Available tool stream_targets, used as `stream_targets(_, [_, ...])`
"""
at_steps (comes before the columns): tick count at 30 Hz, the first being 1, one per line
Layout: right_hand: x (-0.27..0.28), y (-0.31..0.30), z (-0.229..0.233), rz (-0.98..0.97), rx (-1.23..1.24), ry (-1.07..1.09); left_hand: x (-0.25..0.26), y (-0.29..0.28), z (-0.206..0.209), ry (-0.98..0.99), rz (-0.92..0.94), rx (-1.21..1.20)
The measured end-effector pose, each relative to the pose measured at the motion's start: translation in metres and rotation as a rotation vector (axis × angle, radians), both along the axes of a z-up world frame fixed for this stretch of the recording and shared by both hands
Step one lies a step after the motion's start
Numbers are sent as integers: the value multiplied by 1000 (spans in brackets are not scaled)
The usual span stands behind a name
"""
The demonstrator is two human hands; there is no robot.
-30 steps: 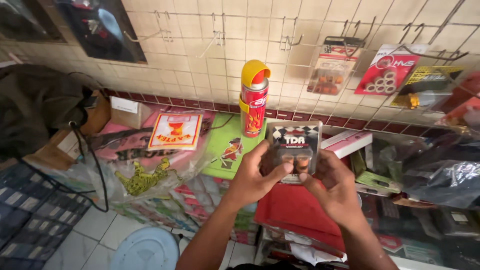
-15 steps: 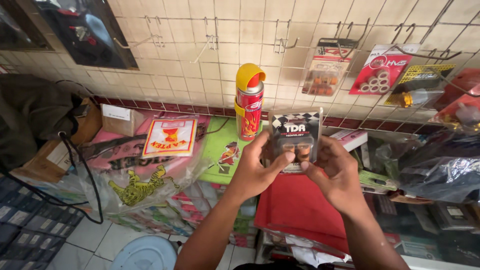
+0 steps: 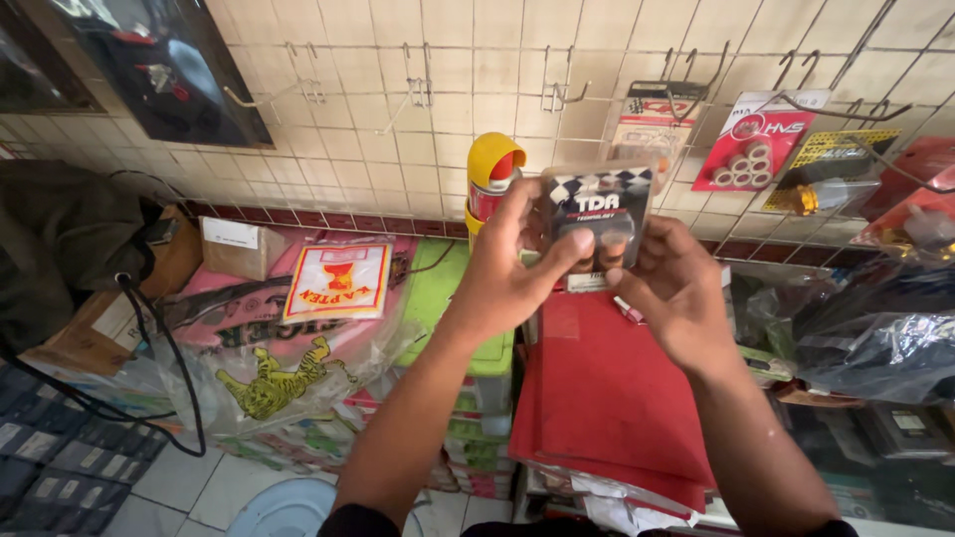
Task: The person picks up several packaged motorcycle components from a display counter, holds them up, and places them onto a wall-mounted wire rack.
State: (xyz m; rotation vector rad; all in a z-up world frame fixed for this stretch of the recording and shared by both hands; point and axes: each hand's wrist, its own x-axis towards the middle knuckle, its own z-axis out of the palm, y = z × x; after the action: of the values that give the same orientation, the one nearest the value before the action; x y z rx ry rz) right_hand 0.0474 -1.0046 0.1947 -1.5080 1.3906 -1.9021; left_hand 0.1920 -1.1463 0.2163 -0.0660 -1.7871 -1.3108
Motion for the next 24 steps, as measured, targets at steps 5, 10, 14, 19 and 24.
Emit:
stream_targets(5, [-5, -11, 18, -7, -44, 37, -14, -12, 24, 31, 65, -42])
stream_targets(10, [-8, -24, 39, 23, -87, 33, -36, -27, 53, 119, 232, -158])
stream_targets(14, [-12, -32, 46, 41, -73, -85, -52, -41, 68, 174, 221, -174])
stream_targets(19, [-14, -42, 44, 104, -121, -121, -61, -51, 71, 189, 239, -165])
stream_targets(24, [-7, -39, 44, 68, -102, -129, -56, -49, 69, 157, 231, -106])
